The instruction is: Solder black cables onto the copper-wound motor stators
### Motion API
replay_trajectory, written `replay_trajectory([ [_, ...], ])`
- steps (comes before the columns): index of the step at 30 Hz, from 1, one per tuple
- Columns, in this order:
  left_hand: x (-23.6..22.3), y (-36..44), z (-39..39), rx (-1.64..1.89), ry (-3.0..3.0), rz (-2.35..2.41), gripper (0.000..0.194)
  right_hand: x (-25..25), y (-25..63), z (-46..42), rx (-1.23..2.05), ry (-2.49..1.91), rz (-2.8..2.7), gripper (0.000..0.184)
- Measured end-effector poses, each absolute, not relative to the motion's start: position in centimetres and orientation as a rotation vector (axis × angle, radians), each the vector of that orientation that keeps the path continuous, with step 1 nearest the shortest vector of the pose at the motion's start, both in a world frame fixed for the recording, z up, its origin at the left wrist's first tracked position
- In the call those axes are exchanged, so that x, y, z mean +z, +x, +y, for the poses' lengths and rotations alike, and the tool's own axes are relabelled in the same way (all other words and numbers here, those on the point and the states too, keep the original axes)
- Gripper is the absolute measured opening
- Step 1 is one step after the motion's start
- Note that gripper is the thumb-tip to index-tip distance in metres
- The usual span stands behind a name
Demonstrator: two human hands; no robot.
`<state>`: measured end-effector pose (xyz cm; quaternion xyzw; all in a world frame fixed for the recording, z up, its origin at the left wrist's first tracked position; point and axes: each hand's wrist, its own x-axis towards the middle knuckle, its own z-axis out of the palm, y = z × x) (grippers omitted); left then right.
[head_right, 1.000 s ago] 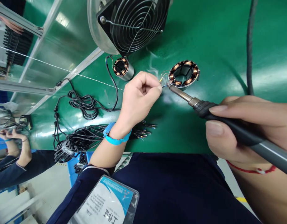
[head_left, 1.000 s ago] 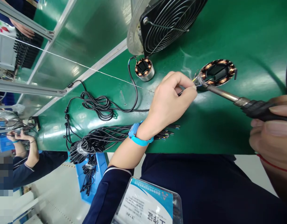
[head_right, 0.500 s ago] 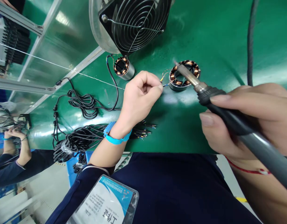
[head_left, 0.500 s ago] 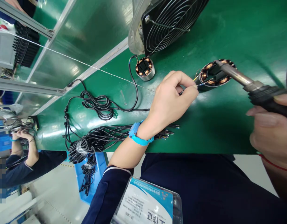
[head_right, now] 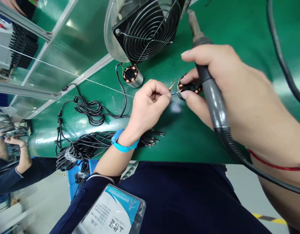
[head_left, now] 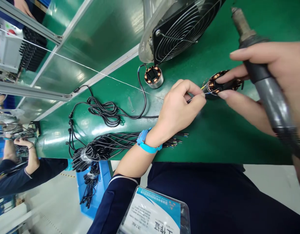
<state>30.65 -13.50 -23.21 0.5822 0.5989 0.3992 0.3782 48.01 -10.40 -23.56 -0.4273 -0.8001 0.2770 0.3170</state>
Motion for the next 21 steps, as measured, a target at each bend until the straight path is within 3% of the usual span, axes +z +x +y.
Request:
replay_trajectory([
  [6, -23.0, 30.0, -13.3, 0.968, 1.448, 1.502, 0.008, -24.1, 47.4, -10.2, 0.740, -1.143, -2.027, 0.050],
  [12, -21.8, 28.3, -12.4, 0.558, 1.124, 1.289, 0.016, -25.9, 47.3, -9.5, 0.775, -0.922, -2.105, 0.060],
  [16, -21.6, 27.6, -12.0, 0.699, 0.912, 1.225, 0.026, -26.3, 46.8, -9.6, 0.655, -0.953, -2.139, 0.054],
  [21, -21.8, 27.3, -12.0, 0.791, 0.798, 1.245, 0.021, -26.8, 46.6, -10.2, 0.761, -0.913, -2.096, 0.062],
])
